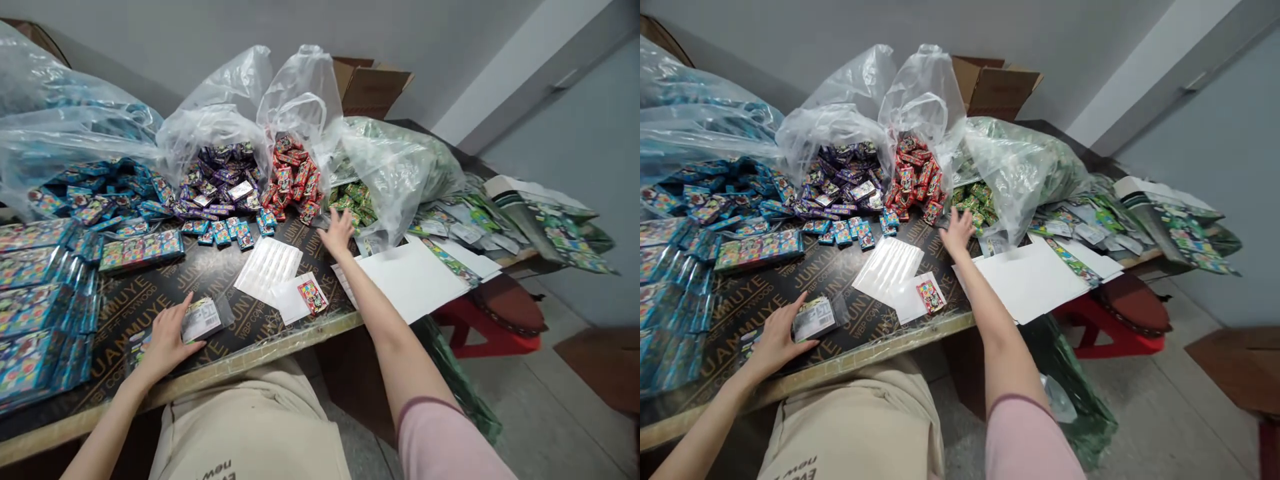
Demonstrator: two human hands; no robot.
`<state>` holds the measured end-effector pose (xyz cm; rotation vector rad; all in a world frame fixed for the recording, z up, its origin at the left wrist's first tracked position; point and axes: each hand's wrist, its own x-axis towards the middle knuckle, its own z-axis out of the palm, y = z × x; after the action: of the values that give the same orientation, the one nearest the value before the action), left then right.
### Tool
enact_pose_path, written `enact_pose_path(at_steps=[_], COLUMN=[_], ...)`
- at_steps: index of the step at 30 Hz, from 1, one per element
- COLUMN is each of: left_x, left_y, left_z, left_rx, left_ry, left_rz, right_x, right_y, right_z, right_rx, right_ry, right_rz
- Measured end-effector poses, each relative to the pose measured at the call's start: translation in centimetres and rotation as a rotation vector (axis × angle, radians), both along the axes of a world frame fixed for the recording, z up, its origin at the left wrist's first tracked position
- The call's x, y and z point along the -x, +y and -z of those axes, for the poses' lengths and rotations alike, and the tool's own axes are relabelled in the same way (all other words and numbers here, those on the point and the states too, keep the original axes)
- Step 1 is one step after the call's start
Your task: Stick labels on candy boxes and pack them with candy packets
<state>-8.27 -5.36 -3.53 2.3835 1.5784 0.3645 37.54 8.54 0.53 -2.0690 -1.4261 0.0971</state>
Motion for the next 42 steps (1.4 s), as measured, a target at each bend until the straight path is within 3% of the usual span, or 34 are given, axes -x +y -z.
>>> enact_pose_path(at_steps=[2,4,6,10,13,16,18,20,22,24,26,29,31,36,39,42], left_x=[0.5,0.9,1.3,1.8,1.0,-1.4,-3.6,-5.8,-7.5,-8.3,-8.4,-7.7,-7.3,-7.1,-7.3,-7.5], left_y=[0.0,0.1,0.2,0.4,0.5,0.0,-0.5,-0.9,-1.3,-1.6,-2.0,-2.4,-2.5,-2.8,-3.0,-2.8], left_z=[0.4,0.5,0.5,0.2,-1.2,-3.8,-5.6,-7.0,-7.5,-7.4,-7.0,-6.2,-5.7,-5.3,-5.2,-5.2], left_rx=[-0.007,-0.015,-0.02,0.0,0.0,0.075,0.322,0.694,1.096,1.289,1.253,1.006,0.888,0.847,0.873,0.809], left_ry=[-0.001,0.007,0.023,0.045,0.014,-0.281,-0.689,-1.087,-1.283,-1.318,-1.351,-1.421,-1.453,-1.49,-1.499,-1.553], left_rz=[0.001,-0.013,-0.044,-0.077,-0.087,-0.196,-0.284,-0.293,-0.187,-0.165,-0.267,-0.508,-0.605,-0.59,-0.549,-0.589], right_x=[-4.5,-7.1,-7.7,-6.2,-4.4,-0.7,3.2,7.6,11.4,14.1,15.6,17.1,18.3,21.0,21.4,21.4], right_y=[1.4,1.6,1.0,-1.2,-3.2,-5.5,-7.5,-9.6,-11.5,-12.6,-13.0,-13.3,-13.7,-14.5,-14.5,-14.7], right_z=[0.2,0.6,1.1,2.2,2.2,0.7,-0.9,-2.6,-3.7,-4.0,-3.4,-2.0,-1.2,-0.3,-0.2,0.0], right_rx=[0.067,0.067,0.018,-0.081,-0.098,-0.195,-0.224,-0.06,0.158,0.284,0.228,0.008,-0.051,-0.17,-0.268,-0.272], right_ry=[-0.033,-0.012,0.014,0.092,0.155,0.325,0.619,0.874,0.986,0.973,0.861,0.63,0.472,0.212,0.163,0.096], right_rz=[0.141,0.125,0.072,-0.029,-0.091,-0.252,-0.523,-0.833,-1.077,-1.22,-1.225,-1.121,-1.104,-1.1,-0.928,-0.786])
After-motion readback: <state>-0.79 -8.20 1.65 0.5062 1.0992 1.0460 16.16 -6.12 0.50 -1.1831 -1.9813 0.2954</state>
